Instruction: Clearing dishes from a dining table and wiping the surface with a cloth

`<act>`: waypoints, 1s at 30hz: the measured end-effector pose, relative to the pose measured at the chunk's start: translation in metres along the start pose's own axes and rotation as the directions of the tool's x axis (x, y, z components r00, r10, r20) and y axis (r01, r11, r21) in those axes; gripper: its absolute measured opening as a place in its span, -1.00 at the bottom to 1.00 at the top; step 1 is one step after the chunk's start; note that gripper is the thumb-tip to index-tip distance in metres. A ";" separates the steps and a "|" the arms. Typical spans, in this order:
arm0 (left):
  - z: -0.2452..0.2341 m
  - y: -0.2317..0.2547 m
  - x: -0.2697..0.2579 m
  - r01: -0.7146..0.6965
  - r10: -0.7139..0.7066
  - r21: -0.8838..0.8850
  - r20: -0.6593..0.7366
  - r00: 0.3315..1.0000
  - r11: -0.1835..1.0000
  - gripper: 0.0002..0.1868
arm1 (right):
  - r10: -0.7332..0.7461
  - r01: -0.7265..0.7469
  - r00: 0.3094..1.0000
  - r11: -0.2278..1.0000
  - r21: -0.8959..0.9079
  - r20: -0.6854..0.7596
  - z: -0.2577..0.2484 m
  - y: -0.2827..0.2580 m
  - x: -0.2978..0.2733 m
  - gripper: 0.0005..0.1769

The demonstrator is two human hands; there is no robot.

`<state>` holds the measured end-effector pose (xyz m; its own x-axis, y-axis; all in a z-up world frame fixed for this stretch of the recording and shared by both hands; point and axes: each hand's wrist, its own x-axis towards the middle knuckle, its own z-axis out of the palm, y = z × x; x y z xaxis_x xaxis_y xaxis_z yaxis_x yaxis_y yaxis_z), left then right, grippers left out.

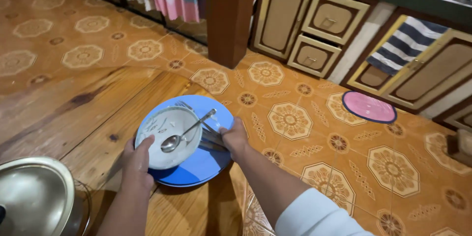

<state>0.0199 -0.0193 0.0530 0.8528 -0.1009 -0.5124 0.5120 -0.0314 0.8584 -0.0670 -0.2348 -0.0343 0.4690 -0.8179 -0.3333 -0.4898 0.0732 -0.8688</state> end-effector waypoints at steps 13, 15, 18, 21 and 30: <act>0.179 0.017 -0.085 -0.427 0.352 0.224 0.310 0.883 0.876 -0.18 | -0.017 0.068 0.942 0.988 0.139 -0.334 -0.236 -0.008 -0.027 -0.56; 0.235 0.011 -0.104 -0.438 0.343 0.165 0.408 0.846 0.884 -0.28 | -0.044 0.058 0.908 0.998 0.021 -0.417 -0.294 -0.007 -0.019 -0.51; 0.324 -0.010 -0.122 -0.453 0.307 0.190 0.508 0.805 0.871 -0.27 | -0.006 0.073 0.847 0.992 0.106 -0.531 -0.371 0.001 0.004 -0.55; 0.384 0.001 -0.205 -0.447 0.266 0.187 0.585 0.766 0.875 -0.29 | 0.017 0.084 0.776 0.988 0.130 -0.631 -0.457 0.003 0.008 -0.56; 0.686 -0.076 -0.256 -0.318 0.125 0.132 0.730 0.672 0.939 -0.33 | 0.049 0.044 0.626 0.994 0.098 -0.778 -0.706 0.047 0.124 -0.47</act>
<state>-0.3084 -0.6729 0.1360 0.5619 -0.7977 -0.2188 0.1957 -0.1289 0.9722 -0.5508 -0.7354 0.1422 -0.3019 -0.9528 0.0339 -0.3941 0.0923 -0.9144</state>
